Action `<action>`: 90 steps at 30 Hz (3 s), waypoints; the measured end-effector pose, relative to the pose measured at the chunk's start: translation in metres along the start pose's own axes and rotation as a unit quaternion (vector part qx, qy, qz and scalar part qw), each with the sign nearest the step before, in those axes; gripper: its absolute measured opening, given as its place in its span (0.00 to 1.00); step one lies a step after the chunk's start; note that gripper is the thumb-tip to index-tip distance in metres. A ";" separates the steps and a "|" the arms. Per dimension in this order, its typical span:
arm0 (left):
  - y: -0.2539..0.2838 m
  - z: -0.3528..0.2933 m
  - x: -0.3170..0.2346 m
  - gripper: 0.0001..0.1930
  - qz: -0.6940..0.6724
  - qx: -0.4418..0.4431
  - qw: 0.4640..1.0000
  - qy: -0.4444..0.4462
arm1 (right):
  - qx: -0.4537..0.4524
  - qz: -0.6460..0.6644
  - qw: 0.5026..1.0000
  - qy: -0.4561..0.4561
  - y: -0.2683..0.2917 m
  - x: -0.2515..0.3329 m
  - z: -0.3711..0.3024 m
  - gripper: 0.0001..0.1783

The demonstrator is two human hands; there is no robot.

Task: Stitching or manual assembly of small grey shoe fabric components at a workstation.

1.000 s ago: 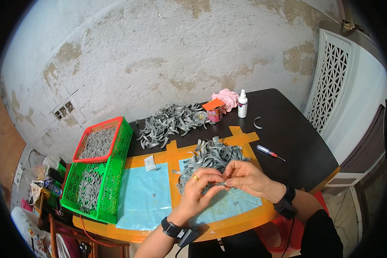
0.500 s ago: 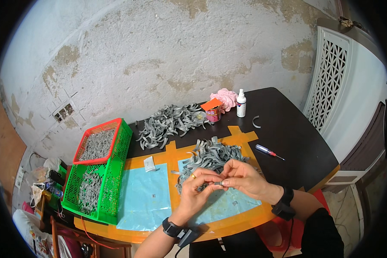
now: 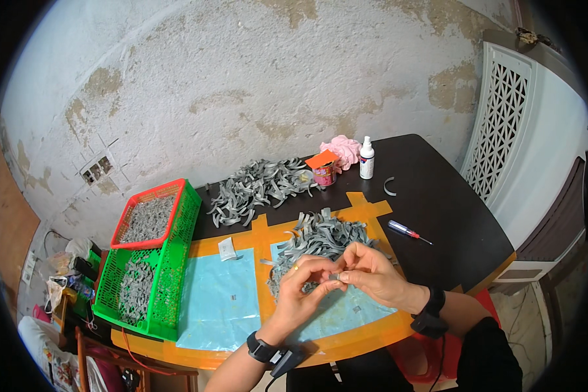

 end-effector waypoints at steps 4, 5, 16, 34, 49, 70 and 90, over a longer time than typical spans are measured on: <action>0.003 0.001 -0.003 0.08 0.073 -0.009 0.992 -0.105 | 0.001 -0.012 1.000 0.016 -0.003 0.004 -0.002 0.09; 0.004 0.001 -0.003 0.08 0.091 -0.025 0.988 -0.121 | -0.003 -0.014 1.000 0.022 -0.003 0.005 -0.002 0.09; 0.004 -0.001 -0.006 0.07 0.107 -0.028 0.990 -0.092 | -0.023 0.029 0.999 0.017 0.000 0.002 0.001 0.12; 0.003 -0.004 -0.005 0.06 0.113 -0.065 0.987 -0.096 | -0.046 -0.071 0.995 0.045 0.000 0.010 -0.001 0.12; 0.006 0.000 0.000 0.08 0.049 0.012 0.999 -0.013 | 0.000 -0.033 0.997 0.071 0.002 0.009 0.000 0.15; 0.015 0.004 0.004 0.07 0.000 0.067 0.998 0.001 | 0.048 -0.018 0.999 -0.009 0.006 -0.002 0.005 0.14; 0.012 0.006 0.003 0.07 0.091 0.024 0.995 0.025 | 0.016 -0.132 0.973 0.191 0.003 0.007 0.003 0.14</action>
Point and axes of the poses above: each hand's wrist, its own z-axis towards the middle knuckle, its own y-axis out of the back of the hand, x = y × z, the point moved 2 cm from there along z, towards the middle knuckle, and after that the axes turned 14 degrees about -x, right-handed, at the moved point
